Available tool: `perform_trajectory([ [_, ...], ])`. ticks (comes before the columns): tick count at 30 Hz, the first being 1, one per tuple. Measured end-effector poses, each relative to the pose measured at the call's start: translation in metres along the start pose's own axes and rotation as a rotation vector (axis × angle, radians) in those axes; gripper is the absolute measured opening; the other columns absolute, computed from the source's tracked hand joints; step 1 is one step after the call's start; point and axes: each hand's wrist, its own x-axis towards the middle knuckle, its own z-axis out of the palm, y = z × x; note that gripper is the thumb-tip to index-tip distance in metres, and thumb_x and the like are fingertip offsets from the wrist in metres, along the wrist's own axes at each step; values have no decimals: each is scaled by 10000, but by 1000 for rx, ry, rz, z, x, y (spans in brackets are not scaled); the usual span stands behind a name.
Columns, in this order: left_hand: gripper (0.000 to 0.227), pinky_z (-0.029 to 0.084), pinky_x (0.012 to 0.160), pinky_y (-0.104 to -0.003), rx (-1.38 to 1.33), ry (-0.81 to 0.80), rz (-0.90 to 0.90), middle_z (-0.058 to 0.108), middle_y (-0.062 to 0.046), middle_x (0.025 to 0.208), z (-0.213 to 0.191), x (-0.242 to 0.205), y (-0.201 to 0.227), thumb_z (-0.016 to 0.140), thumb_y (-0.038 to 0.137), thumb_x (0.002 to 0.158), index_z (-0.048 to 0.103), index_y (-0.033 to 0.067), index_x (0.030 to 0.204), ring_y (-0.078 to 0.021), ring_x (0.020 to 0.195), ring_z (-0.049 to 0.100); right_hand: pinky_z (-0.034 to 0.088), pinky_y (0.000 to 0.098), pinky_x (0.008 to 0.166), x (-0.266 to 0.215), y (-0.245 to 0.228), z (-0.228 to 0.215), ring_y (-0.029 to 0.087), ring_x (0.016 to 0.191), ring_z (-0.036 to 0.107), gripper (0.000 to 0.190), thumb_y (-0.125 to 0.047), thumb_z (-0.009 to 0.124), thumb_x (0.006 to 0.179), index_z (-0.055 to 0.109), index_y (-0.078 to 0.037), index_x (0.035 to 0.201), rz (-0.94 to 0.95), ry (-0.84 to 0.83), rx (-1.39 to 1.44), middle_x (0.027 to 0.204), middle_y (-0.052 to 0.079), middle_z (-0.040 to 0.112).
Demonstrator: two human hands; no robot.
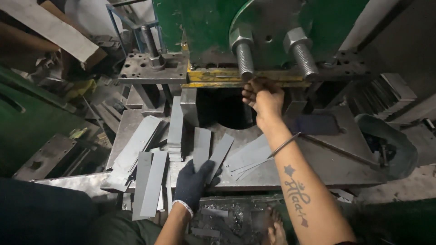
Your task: The worker is feeding thin metal strips into a manual stamping machine and organizing the resulting processed pieces.
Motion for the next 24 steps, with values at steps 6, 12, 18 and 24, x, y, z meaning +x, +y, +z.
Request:
perform_trajectory([
  [6,240,590,578,-330,48,-8,19,762,-239,962,-2,6,-6,667,35,927,643,-81,1136,-291,794,757,473,284,522,20,-7,16,177,593,611,149,-42,707,897,702,-60,1045,191,156,257,765,96,692],
  [12,230,600,584,-343,28,-28,88,751,-241,963,-6,9,-13,670,15,907,645,-94,1109,-308,783,757,404,245,474,-53,-17,-4,125,547,515,76,-134,652,879,663,-72,836,64,56,76,663,37,600],
  [18,682,589,1011,-502,537,94,34,757,-147,1212,10,4,-8,864,474,797,663,120,1345,-323,1170,708,465,262,401,-118,27,-83,161,469,567,84,-82,711,784,673,-95,711,199,315,-330,609,88,619],
  [24,959,658,664,-512,1,77,10,674,-311,1067,-12,45,-36,845,156,854,246,46,1593,-371,715,729,469,247,396,-117,58,-128,169,527,648,141,-193,790,841,756,-59,868,378,227,-573,685,96,695],
])
